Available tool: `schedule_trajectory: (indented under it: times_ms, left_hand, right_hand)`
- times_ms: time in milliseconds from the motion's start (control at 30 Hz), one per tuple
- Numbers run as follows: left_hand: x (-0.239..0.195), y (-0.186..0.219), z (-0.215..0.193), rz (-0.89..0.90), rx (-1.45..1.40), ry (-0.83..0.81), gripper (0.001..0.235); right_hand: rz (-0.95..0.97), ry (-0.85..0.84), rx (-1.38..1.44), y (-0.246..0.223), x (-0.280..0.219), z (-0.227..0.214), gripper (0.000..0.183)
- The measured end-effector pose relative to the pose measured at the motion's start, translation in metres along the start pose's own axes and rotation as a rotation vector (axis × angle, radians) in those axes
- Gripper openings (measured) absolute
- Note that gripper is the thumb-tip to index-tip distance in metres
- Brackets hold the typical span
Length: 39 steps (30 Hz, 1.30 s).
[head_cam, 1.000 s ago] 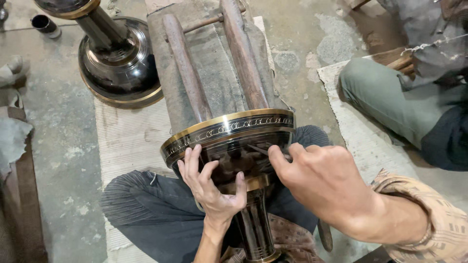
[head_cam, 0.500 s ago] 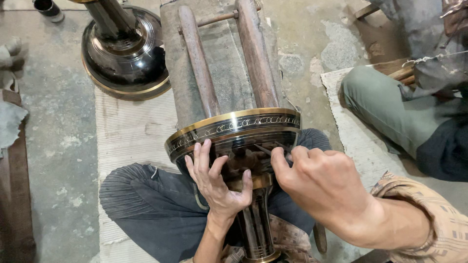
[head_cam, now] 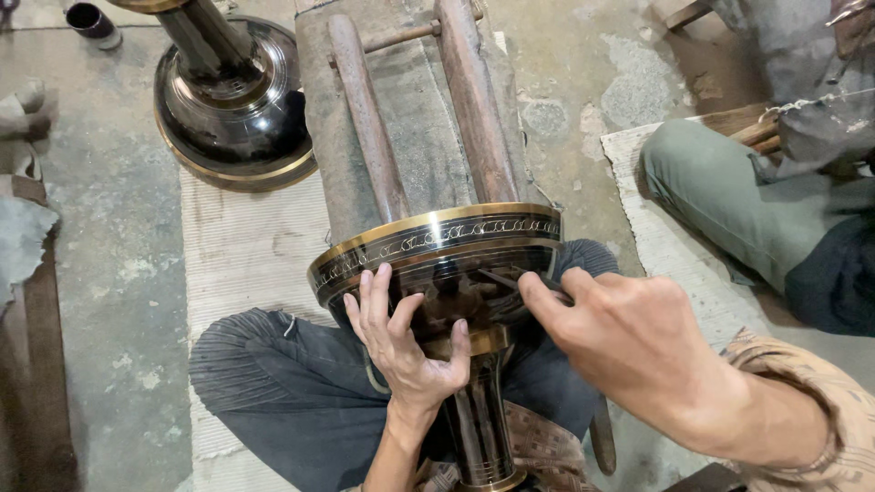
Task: The person uses a small pointed tool to engrave decorative patterns onto the surface of a polished metal lamp base. They hold the lamp steady with one hand while carefully carving lines and motifs into the metal.
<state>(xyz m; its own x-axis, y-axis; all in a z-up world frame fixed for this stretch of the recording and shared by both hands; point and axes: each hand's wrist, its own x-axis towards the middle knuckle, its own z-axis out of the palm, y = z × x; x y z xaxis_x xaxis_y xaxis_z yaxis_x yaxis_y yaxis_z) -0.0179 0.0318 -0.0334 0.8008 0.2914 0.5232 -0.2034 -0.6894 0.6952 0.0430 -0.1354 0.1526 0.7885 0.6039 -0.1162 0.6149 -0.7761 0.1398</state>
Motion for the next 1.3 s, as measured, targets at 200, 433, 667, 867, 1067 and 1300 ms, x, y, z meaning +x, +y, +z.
schedule_trajectory:
  times_ms: [200,433,667,867,1067,1300]
  left_hand:
    - [0.009,-0.002,-0.007,0.024,-0.018,-0.006,0.059]
    - [0.052,-0.019,-0.019,0.009,-0.083,-0.046,0.069]
    - [0.057,-0.018,-0.021,-0.002,-0.033,-0.072,0.075]
    - [0.057,-0.020,-0.020,0.005,-0.047,-0.064,0.075]
    - [0.056,-0.019,-0.020,0.006,-0.028,-0.054,0.074]
    - [0.061,-0.017,-0.021,0.019,-0.025,-0.067,0.075]
  right_hand:
    - [-0.029,0.040,0.228,0.018,-0.007,0.005,0.036]
    - [-0.034,-0.030,0.367,0.038,-0.009,0.017,0.026]
    - [-0.118,-0.059,0.360,0.052,-0.004,0.024,0.049]
    - [-0.201,-0.209,0.270,0.057,0.009,0.010,0.052]
    - [-0.354,-0.156,0.107,0.064,0.015,0.006,0.052]
    - [-0.213,-0.319,0.174,0.057,0.018,-0.001,0.053]
